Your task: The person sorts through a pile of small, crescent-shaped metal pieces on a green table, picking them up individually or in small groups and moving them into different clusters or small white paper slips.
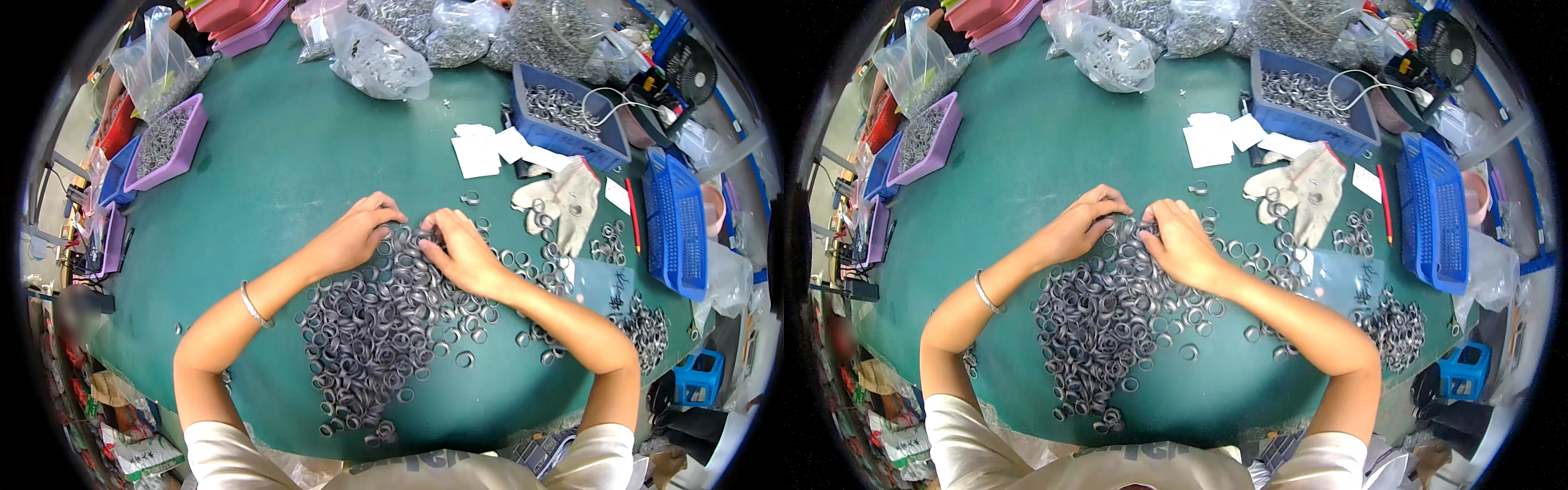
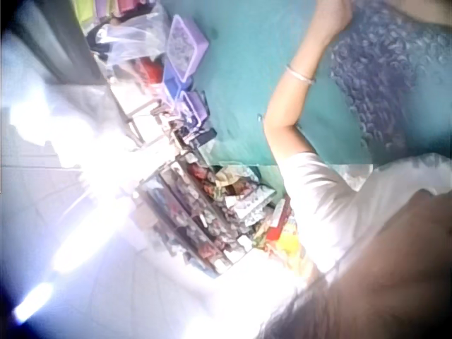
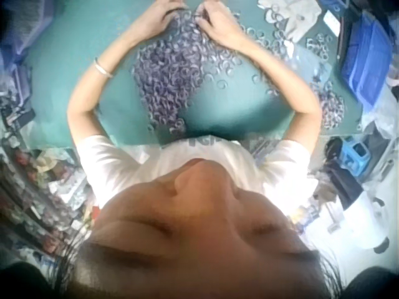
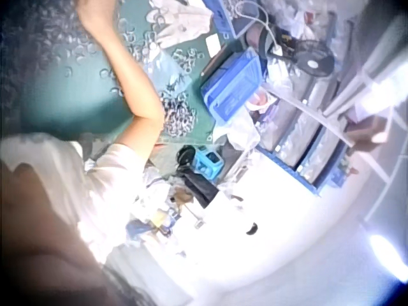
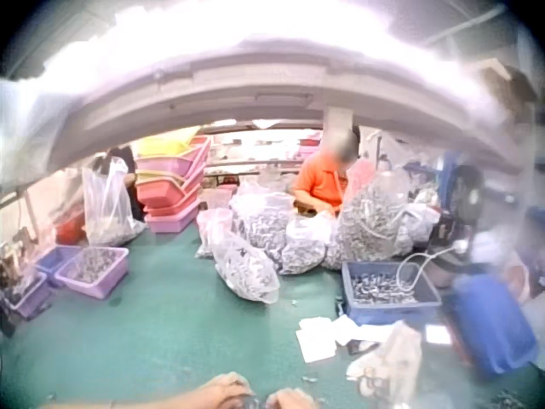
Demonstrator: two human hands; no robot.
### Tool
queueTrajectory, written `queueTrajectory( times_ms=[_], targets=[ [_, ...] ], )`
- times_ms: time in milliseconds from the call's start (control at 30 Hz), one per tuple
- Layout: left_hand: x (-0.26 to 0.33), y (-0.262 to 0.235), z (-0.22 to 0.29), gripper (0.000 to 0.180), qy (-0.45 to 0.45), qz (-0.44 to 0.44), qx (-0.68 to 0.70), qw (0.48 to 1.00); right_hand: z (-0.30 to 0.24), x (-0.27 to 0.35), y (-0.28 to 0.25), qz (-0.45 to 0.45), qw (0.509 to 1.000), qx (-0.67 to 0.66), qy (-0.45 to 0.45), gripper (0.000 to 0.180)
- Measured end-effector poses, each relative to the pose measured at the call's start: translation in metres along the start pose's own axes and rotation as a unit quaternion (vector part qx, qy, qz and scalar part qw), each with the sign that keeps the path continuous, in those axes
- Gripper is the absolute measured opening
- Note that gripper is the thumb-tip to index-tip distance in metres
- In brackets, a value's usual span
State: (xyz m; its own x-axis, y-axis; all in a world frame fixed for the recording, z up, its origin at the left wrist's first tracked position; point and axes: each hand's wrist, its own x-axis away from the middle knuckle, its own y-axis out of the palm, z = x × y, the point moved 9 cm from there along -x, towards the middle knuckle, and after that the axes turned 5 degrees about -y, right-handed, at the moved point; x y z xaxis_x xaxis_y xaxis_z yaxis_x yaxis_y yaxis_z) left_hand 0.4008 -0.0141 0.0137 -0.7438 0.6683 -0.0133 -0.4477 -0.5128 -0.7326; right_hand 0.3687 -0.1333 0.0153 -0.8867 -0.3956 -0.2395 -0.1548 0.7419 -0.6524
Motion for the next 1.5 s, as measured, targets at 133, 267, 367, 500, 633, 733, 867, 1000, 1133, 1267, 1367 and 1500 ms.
queueTrajectory(
  times_ms=[133,267,367,500,633,733,867,1000,1133,1267,1367,1500],
  targets=[
    [0.017,0.012,0.015,0.033,-0.013,-0.004,0.01,1.0,-0.03,0.027,0.002,0.066,0.993,0.077,-0.063,0.025],
    [0.036,0.015,0.032,0.039,-0.01,0.03,-0.05,0.998,-0.045,0.05,0.01,0.061,0.989,0.11,-0.074,0.025],
    [0.052,0.023,0.041,0.045,-0.027,0.038,-0.097,0.994,-0.056,0.067,0.011,0.043,0.988,0.13,-0.065,0.027],
    [0.079,0.024,0.063,0.056,-0.016,0.057,-0.222,0.973,-0.073,0.087,0.004,0.019,0.987,0.112,-0.113,0.027],
    [0.12,0.033,0.095,0.053,-0.039,0.069,-0.238,0.968,-0.06,0.096,-0.043,0.089,0.966,0.205,-0.126,0.025],
    [0.153,0.051,0.138,0.048,-0.026,0.036,-0.219,0.975,0.006,0.101,-0.077,0.17,0.95,0.258,-0.038,0.039],
    [0.203,0.077,0.167,0.046,-0.041,-0.008,-0.189,0.981,0.01,0.112,-0.044,0.051,0.971,0.233,0.0,0.052],
    [0.239,0.094,0.161,0.047,-0.099,0.01,-0.183,0.978,-0.038,0.13,-0.012,0.005,0.972,0.232,-0.029,0.059],
    [0.25,0.119,0.167,0.046,-0.1,0.069,-0.211,0.97,-0.066,0.146,0.011,-0.003,0.973,0.222,-0.066,0.063],
    [0.253,0.126,0.149,0.042,-0.126,0.125,-0.225,0.958,-0.084,0.163,0.018,0.023,0.974,0.219,-0.047,0.066],
    [0.248,0.113,0.14,0.044,-0.12,0.195,-0.162,0.96,-0.096,0.176,0.023,0.038,0.977,0.205,-0.046,0.057],
    [0.24,0.105,0.131,0.048,-0.118,0.234,-0.123,0.957,-0.118,0.187,0.037,0.015,0.987,0.13,-0.094,0.033]
  ],
)
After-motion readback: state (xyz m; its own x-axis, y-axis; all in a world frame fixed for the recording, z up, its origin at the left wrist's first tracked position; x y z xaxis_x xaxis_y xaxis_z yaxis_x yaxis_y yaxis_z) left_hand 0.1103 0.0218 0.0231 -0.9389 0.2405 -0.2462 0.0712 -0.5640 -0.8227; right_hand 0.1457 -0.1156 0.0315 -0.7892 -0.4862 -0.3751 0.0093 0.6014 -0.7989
